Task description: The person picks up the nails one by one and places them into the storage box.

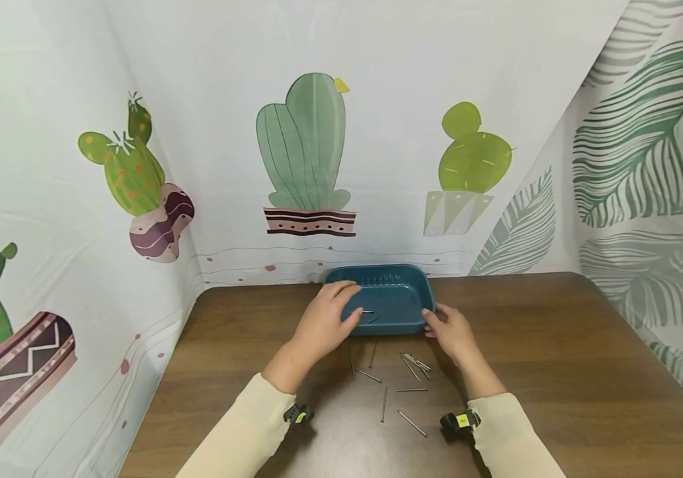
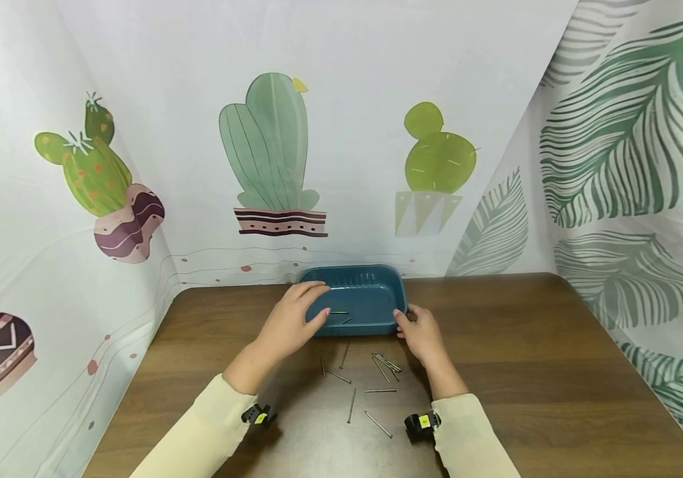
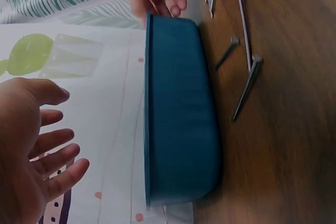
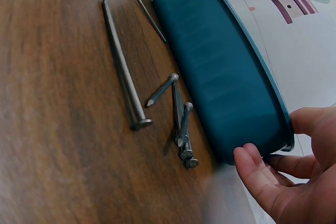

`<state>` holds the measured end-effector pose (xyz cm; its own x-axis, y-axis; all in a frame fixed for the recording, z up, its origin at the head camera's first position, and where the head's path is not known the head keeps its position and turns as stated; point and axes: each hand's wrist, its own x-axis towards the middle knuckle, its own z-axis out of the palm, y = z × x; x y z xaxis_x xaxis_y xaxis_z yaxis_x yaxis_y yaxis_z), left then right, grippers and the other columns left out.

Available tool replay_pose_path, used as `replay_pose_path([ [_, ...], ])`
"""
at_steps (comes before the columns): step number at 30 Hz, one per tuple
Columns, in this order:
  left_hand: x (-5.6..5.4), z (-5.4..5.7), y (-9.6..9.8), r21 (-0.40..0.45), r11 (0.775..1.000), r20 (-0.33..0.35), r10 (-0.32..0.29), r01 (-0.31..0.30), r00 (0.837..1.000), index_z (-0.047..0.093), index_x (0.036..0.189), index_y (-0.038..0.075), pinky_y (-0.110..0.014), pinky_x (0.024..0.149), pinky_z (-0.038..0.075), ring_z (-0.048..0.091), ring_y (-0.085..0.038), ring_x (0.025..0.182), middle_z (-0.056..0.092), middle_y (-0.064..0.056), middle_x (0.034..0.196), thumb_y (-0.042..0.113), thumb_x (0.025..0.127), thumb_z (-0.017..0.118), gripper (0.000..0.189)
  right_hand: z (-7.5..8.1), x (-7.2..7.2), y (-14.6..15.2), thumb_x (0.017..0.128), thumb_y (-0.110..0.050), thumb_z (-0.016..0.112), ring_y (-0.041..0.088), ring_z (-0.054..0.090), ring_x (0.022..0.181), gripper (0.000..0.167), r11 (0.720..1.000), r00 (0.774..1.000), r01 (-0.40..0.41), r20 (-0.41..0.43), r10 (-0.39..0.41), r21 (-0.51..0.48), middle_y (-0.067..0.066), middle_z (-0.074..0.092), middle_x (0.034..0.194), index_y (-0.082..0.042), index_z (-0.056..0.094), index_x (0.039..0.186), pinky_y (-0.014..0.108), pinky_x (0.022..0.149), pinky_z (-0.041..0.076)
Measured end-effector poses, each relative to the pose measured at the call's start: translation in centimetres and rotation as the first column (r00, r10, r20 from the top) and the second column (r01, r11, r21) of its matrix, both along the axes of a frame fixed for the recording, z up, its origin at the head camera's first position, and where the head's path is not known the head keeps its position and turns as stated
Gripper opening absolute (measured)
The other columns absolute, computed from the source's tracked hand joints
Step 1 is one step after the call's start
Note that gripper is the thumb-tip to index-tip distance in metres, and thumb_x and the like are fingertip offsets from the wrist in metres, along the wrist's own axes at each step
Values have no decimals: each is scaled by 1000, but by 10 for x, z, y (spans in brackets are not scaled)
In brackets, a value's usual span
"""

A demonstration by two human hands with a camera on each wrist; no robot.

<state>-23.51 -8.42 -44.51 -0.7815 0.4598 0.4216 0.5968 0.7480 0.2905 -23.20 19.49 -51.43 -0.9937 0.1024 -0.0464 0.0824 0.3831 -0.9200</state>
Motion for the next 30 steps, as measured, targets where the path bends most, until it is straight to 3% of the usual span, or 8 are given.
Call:
replay_pose_path([
  [9,17,-6,4,-43,996,-20,-82,81,996,71,119,12,-34,98,54,63,-18,112,69,0,117,22,95,70,26,1,1,1,104,-19,56,37,72,95,54,1000,1000,-3,10,3,7,38,61,123,17,43,142,37,80,62],
  [16,28,-20,5,-128,977,44,-167,171,985,74,106,15,-30,89,56,65,-15,99,69,4,102,18,90,72,16,0,0,1,104,-19,56,37,73,94,55,1000,1000,-3,12,3,5,38,62,122,17,43,142,38,80,62],
  [24,37,-38,9,-235,948,176,-175,214,969,75,105,17,-25,88,54,64,-11,98,66,6,100,21,93,70,13,-1,-1,1,104,-19,56,37,72,95,54,1000,1000,-4,5,4,-4,38,62,122,17,43,142,37,79,62],
  [30,38,-51,10,-282,928,146,-210,244,967,76,98,20,-25,87,54,64,-11,95,66,7,97,19,89,74,9,-1,-1,1,103,-19,57,36,72,95,54,1000,1000,-4,5,4,-7,38,62,122,17,44,142,36,79,62],
])
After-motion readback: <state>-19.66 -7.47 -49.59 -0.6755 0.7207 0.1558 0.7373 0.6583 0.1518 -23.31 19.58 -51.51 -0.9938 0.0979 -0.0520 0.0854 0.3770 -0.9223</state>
